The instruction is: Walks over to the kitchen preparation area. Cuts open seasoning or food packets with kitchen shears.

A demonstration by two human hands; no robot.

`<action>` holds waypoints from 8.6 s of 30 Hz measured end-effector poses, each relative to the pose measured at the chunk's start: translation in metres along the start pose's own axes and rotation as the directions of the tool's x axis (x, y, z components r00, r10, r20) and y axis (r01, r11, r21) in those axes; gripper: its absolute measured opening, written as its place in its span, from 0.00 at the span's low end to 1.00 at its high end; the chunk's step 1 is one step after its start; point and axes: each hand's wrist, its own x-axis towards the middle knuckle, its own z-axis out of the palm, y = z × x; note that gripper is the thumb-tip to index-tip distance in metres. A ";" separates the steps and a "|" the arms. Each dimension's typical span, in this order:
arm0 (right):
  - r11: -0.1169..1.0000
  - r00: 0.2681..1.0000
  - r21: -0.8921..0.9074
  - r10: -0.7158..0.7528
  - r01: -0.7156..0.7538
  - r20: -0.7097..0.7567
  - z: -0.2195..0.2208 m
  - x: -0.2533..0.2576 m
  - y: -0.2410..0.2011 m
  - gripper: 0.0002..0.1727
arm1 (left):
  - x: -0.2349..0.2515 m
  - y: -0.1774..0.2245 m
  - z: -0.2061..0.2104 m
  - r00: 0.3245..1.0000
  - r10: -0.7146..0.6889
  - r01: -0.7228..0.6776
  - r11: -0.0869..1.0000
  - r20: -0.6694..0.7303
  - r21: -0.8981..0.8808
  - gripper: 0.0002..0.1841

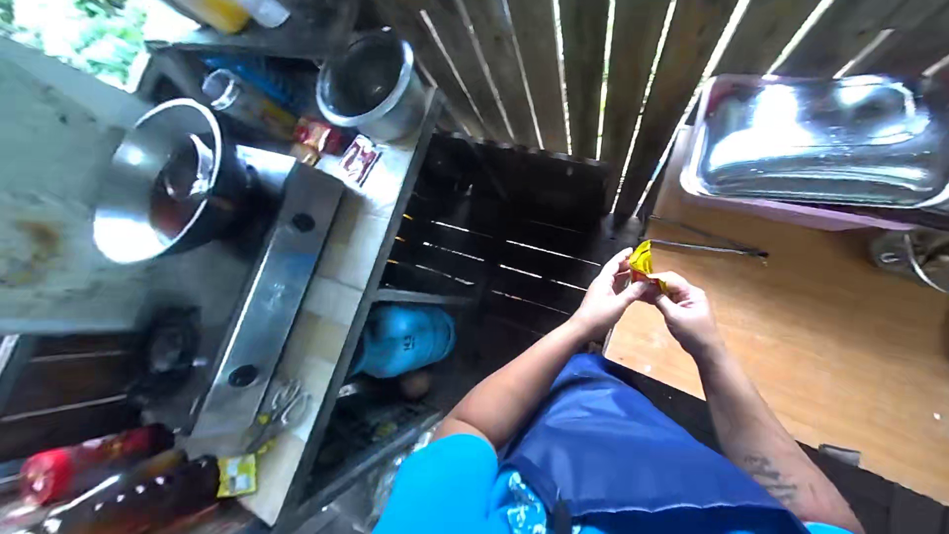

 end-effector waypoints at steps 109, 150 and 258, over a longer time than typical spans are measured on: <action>0.994 -0.855 -0.097 0.100 0.059 0.510 0.819 -0.040 0.044 0.37 | -0.622 0.016 -0.455 -0.032 0.209 -0.118 0.970 -0.977 0.211 0.31; 0.994 -0.859 -0.112 0.047 -0.012 0.510 0.787 -0.006 0.025 0.37 | -0.574 0.029 -0.440 0.141 0.156 -0.139 0.981 -0.978 0.136 0.34; 1.000 -0.253 -0.011 0.016 0.019 0.967 0.791 -0.071 -0.002 0.27 | -0.495 -0.046 -0.466 -0.348 0.217 -0.190 0.936 -0.912 0.295 0.31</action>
